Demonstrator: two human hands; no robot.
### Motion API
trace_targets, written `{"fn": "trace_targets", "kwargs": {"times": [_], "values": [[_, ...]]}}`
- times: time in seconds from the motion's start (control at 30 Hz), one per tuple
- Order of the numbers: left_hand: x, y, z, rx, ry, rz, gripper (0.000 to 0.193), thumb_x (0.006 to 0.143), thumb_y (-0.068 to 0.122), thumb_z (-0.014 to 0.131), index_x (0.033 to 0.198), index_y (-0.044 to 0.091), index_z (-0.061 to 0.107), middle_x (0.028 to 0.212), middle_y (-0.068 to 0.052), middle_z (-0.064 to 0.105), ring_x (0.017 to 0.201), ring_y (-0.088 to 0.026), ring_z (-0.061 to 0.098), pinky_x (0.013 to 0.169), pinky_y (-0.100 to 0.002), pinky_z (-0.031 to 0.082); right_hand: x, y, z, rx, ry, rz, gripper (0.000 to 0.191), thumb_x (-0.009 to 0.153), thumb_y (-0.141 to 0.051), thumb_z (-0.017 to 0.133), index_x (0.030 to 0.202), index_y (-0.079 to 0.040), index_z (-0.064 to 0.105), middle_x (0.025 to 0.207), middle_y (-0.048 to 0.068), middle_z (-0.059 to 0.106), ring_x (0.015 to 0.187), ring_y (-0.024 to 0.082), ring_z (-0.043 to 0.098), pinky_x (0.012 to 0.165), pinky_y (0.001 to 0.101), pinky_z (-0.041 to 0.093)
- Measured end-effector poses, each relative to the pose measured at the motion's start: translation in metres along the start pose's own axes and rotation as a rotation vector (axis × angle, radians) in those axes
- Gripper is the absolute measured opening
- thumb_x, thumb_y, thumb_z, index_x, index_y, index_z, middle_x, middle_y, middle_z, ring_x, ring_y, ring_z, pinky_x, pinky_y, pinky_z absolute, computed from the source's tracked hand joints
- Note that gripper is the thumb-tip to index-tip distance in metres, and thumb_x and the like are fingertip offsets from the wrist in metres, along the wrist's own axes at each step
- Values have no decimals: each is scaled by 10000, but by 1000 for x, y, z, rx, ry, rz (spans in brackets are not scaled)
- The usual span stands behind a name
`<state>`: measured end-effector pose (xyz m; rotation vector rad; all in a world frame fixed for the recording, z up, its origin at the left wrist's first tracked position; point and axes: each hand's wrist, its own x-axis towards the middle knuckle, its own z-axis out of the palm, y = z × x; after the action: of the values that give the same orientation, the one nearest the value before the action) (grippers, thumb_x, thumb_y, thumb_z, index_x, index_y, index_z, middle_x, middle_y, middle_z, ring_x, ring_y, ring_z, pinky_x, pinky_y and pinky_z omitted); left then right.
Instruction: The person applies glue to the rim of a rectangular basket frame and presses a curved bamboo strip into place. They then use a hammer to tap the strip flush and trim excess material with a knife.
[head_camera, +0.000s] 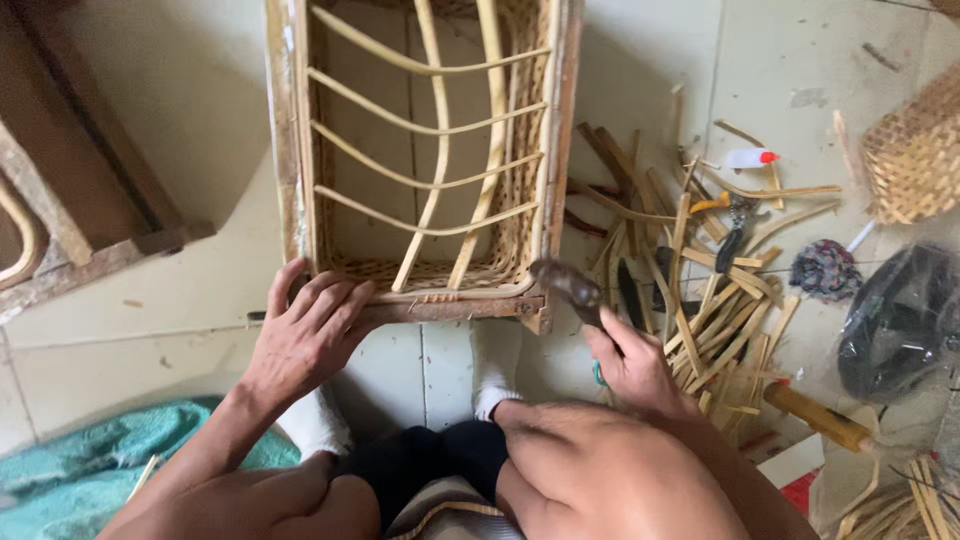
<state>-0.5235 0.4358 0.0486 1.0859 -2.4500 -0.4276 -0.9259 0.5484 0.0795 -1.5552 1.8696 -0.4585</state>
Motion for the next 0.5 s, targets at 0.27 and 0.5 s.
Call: {"fn": "trace_targets", "kwargs": {"times": [0.27, 0.5], "values": [[2, -1, 3, -9, 4, -6, 502, 863, 260, 817, 1286, 62, 630, 1168, -66, 671, 1182, -224, 599, 1171, -503, 345, 55, 12, -9, 43, 29, -168, 246, 1019, -115, 608, 1207, 33, 664, 644, 36, 669, 496, 69, 614, 392, 246, 473], [1, -3, 5, 21, -17, -11, 491, 837, 262, 805, 1258, 59, 654, 1125, -64, 659, 1159, -235, 594, 1159, -511, 331, 90, -18, -21, 130, 80, -110, 227, 1063, -148, 608, 1227, 0, 658, 648, 12, 622, 524, 71, 579, 435, 248, 456]]}}
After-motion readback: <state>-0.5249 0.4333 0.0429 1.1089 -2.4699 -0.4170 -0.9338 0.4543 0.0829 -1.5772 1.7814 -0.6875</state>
